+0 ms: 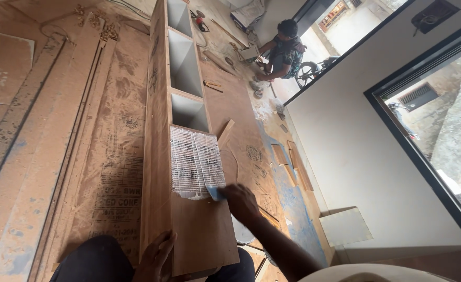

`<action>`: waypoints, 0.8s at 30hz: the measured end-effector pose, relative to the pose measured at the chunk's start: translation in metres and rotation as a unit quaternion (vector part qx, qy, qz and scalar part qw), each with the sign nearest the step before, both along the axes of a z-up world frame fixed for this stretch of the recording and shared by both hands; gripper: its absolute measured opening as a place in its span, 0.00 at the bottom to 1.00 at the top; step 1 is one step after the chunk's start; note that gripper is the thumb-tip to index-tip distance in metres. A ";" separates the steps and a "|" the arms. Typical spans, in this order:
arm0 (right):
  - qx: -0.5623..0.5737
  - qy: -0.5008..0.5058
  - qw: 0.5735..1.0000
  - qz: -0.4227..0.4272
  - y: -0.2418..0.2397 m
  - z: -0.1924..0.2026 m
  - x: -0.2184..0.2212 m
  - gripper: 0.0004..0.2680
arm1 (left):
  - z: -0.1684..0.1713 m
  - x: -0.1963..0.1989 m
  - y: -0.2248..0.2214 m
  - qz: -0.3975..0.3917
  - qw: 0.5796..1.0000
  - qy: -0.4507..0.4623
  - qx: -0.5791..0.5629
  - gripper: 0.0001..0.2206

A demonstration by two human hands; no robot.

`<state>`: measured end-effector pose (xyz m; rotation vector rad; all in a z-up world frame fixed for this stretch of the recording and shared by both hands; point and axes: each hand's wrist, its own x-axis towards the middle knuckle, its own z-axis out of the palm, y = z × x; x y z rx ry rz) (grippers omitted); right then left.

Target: Applying white adhesive and mesh tape to the side of a wooden cabinet or shelf unit.

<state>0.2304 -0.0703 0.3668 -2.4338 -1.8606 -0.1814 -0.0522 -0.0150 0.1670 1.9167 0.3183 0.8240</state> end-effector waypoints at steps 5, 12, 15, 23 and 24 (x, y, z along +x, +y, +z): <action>-0.001 -0.010 1.000 0.013 0.007 0.015 0.014 0.12 | -0.014 0.006 0.000 0.027 0.999 -0.009 0.033 0.51; 0.062 -0.029 0.997 -0.043 0.130 0.025 0.069 0.10 | -0.015 0.007 -0.011 0.070 0.996 -0.051 0.011 0.44; 0.064 -0.007 0.996 -0.056 0.166 0.014 0.084 0.09 | -0.019 0.006 -0.010 0.086 0.993 -0.076 0.005 0.39; 0.094 -0.013 0.995 -0.023 0.179 -0.023 0.115 0.11 | -0.081 0.014 -0.003 0.028 0.999 -0.004 -0.014 0.27; 0.088 -0.005 0.996 -0.007 0.177 -0.021 0.117 0.11 | -0.075 0.012 -0.002 0.023 0.999 0.013 -0.022 0.30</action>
